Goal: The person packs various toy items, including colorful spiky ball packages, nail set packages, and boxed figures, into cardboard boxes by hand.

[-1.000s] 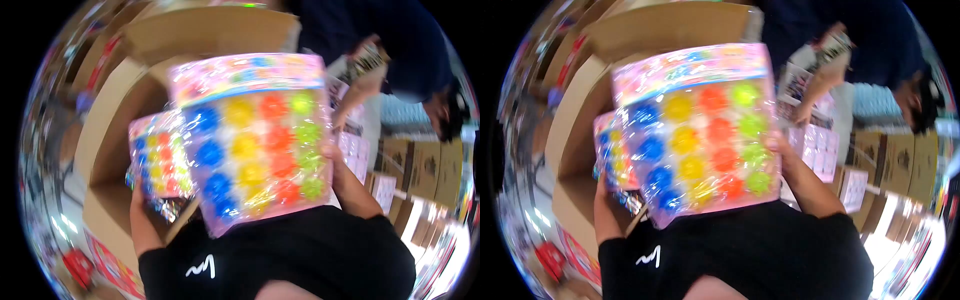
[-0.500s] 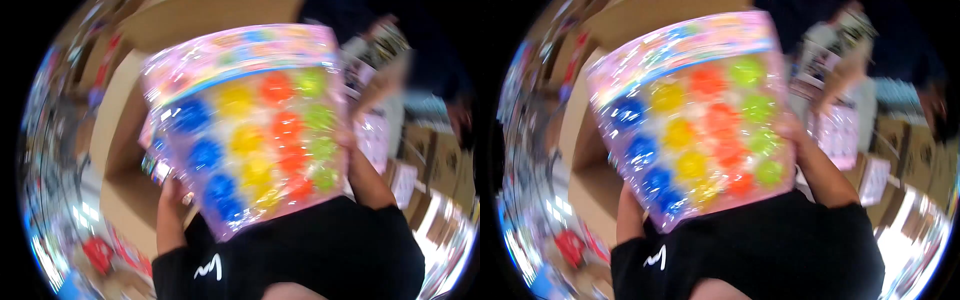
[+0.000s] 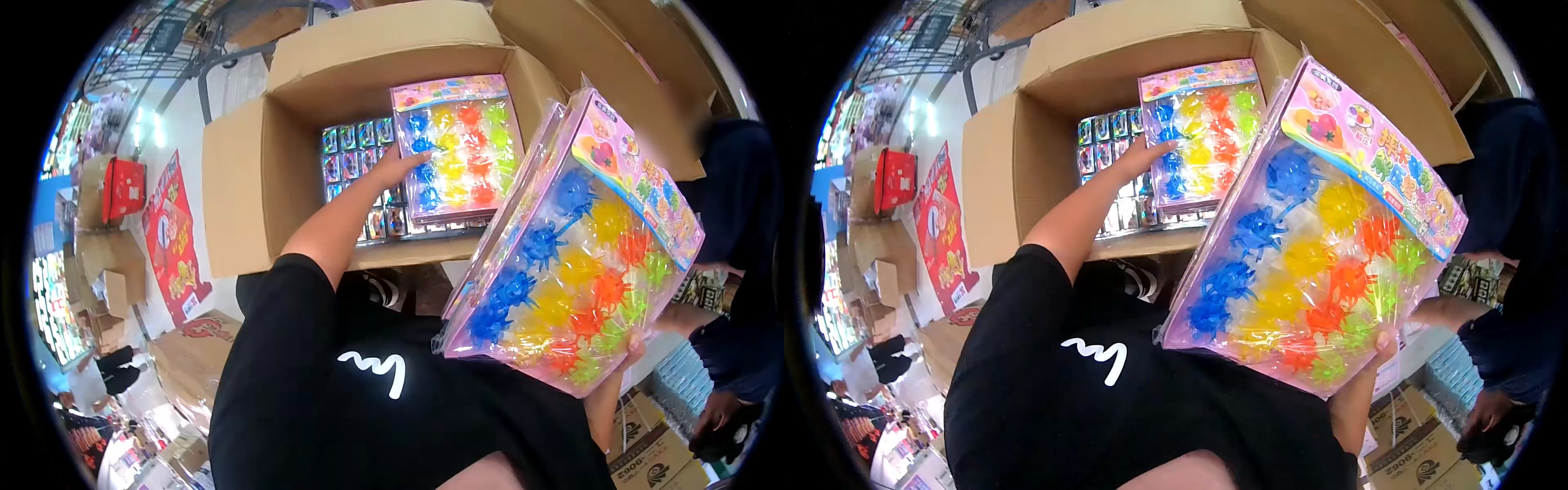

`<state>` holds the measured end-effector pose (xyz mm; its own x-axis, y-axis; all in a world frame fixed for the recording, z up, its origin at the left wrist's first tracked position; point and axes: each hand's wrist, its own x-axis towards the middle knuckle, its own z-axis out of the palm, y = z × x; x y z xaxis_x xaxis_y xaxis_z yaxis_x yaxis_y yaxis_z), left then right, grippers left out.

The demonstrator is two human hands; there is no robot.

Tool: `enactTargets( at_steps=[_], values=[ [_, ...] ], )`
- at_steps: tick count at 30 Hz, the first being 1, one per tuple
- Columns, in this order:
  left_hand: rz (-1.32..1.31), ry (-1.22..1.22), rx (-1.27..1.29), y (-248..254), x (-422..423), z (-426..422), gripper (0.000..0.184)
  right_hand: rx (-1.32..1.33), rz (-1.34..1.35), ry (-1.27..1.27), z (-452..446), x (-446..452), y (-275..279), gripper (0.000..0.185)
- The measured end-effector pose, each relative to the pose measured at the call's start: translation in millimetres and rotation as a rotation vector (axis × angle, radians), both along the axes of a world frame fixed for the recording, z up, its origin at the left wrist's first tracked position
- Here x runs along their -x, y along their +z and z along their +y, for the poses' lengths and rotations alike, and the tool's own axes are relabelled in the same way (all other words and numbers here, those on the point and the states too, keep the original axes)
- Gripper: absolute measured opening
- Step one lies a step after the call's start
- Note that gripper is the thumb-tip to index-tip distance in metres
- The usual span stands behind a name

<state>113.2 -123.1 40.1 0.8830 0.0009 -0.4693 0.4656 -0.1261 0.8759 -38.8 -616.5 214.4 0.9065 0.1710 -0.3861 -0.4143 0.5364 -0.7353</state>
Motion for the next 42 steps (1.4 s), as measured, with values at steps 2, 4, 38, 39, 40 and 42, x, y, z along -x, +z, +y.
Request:
enactTargets(
  at_steps=[2, 4, 38, 39, 40, 42],
  values=[
    [-0.016, -0.092, -0.042, -0.8, 4.0, 5.5, 0.085, 0.010, -0.028, 0.032, -2.4, -3.3, 4.0, 0.096],
    [-0.047, -0.144, -0.179, -3.5, 3.5, 13.2, 0.086, 0.025, -0.063, 0.079, -3.3, -8.9, 8.7, 0.096],
    [0.108, 0.343, -1.063, 5.2, 107.0, 99.0, 0.080, 1.157, -0.445, 0.777, 405.1, -124.1, -154.8, 0.088],
    [0.179, 0.224, -1.180, -2.9, 107.9, 93.2, 0.078, 1.204, -0.492, 0.803, 406.6, -122.1, -154.8, 0.089],
    [0.171, 0.224, -1.178, 6.1, 106.5, 88.2, 0.078, 1.280, -0.554, 0.763, 410.5, -119.0, -160.6, 0.088],
    [0.321, 0.082, -1.186, 31.1, 105.1, 76.2, 0.075, 1.248, -0.525, 0.769, 411.6, -113.5, -160.4, 0.078]
  ],
)
